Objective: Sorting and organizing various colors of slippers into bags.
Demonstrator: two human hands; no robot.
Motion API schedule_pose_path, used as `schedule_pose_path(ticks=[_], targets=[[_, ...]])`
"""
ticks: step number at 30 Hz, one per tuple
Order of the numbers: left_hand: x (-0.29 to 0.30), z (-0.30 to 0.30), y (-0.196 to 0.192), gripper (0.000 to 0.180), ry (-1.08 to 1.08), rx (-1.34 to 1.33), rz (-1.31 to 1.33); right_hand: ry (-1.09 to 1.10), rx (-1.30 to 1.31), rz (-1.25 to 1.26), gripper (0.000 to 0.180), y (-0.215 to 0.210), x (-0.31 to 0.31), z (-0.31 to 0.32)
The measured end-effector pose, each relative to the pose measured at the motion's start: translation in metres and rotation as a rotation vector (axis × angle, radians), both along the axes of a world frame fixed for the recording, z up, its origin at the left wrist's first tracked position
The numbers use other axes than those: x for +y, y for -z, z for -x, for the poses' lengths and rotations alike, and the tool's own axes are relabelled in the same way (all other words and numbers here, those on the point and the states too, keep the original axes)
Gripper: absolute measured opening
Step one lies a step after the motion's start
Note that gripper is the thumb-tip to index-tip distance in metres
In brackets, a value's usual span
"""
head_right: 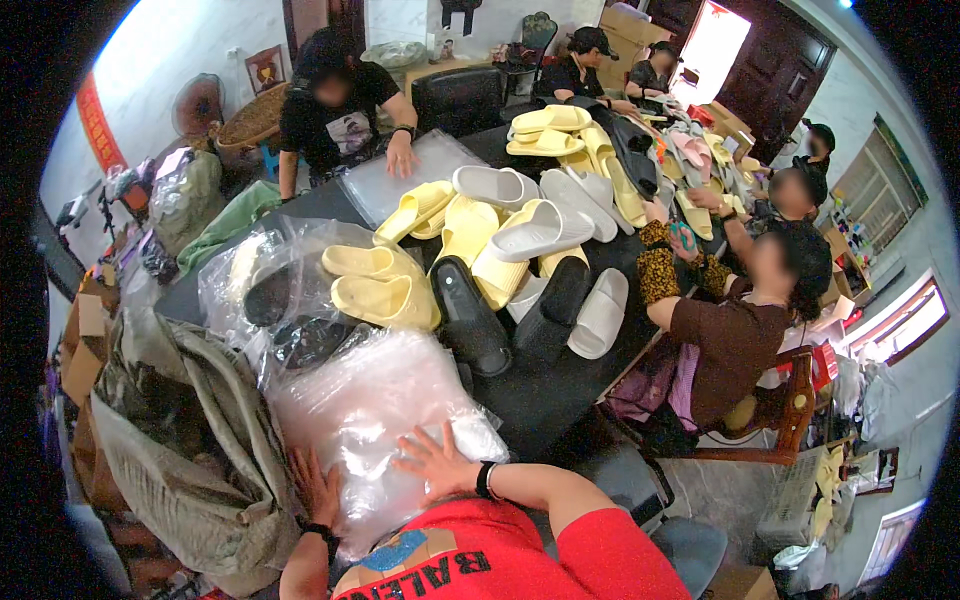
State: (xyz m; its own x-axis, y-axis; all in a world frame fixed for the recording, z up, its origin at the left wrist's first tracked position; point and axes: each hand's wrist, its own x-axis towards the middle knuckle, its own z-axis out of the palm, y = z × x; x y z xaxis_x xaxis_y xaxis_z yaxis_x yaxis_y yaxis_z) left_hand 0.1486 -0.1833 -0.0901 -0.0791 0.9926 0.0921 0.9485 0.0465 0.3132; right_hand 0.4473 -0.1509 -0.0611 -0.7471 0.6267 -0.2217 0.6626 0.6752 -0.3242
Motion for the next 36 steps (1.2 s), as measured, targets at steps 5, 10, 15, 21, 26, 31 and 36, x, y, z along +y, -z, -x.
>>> schedule_pose_path(ticks=[5,10,15,21,26,31,36], targets=[[0.001,0.004,0.008,0.065,0.003,0.024,-0.010,0.002,0.012,0.011,0.102,-0.005,-0.001,0.000],[0.002,-0.003,-0.012,0.065,0.013,-0.061,0.024,0.014,-0.016,0.020,0.102,-0.006,-0.001,0.001],[-0.001,-0.001,-0.005,0.065,-0.006,-0.037,-0.013,0.002,-0.009,0.028,0.102,-0.003,-0.006,0.002],[0.003,-0.001,-0.002,0.066,0.003,-0.062,-0.009,0.006,0.020,0.007,0.102,0.002,-0.001,0.000],[0.000,-0.008,-0.021,0.065,-0.015,0.010,0.032,0.004,-0.005,0.037,0.100,-0.001,0.000,0.000],[0.002,-0.007,-0.013,0.064,-0.040,-0.012,0.053,0.012,0.011,0.015,0.100,-0.001,-0.002,0.000],[0.002,-0.005,-0.007,0.064,-0.029,0.006,0.040,0.014,-0.011,0.035,0.101,-0.007,0.000,0.001]])
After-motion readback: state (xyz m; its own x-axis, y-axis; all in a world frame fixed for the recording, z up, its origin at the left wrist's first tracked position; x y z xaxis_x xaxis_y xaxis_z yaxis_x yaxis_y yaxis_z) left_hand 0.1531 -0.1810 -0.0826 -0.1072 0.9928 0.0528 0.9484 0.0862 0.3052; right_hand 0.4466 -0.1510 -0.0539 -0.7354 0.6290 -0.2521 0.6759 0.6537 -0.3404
